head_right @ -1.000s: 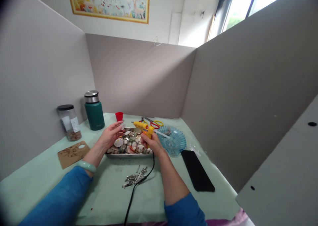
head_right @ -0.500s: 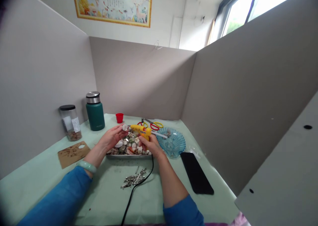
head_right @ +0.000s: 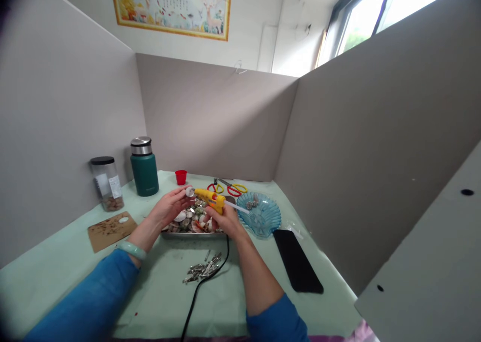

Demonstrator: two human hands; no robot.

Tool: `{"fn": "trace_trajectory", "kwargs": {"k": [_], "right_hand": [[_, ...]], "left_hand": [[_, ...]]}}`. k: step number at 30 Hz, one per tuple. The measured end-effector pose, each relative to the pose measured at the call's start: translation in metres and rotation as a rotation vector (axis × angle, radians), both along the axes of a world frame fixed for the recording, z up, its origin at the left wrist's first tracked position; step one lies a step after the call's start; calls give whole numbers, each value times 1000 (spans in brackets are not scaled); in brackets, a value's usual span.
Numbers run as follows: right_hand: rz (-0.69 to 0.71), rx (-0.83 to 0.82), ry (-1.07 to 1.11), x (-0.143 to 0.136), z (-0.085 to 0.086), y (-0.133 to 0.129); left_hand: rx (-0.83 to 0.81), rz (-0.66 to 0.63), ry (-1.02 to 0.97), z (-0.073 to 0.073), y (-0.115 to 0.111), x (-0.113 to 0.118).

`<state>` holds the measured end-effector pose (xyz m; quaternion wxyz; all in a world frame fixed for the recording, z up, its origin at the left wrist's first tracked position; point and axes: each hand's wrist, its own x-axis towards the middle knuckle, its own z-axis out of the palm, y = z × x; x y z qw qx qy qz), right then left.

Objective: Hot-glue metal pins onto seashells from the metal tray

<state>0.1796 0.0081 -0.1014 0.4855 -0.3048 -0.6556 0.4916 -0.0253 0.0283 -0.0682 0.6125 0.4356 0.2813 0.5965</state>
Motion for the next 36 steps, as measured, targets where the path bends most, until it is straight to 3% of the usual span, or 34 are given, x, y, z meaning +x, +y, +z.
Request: {"fn": "trace_trajectory", "kwargs": {"k": [7,14,19,21,24,26,28,33,36], "right_hand": [[-31,19,23,0,2,0],[-257,-68,125,-1,7,2],[-319,-106,145,2,5,8],[-339,-105,146,2,3,10],[-388,-89,156,2,3,11],[-412,-80,169,2,3,10],[-418,-74,174,1,4,10],[-431,-56,158,2,5,9],[-456,-63,151,2,4,9]], "left_hand": [[17,45,9,3,-2,0],[-33,131,53,-4,7,-4],[-3,124,112,-8,9,-7],[14,162,207,-7,8,-10],[88,232,586,-7,9,-13],[166,211,886,-8,9,-10],[240,148,1063,-9,11,-3],[384,27,1039,-8,18,15],[402,101,1089,-7,31,11]]}}
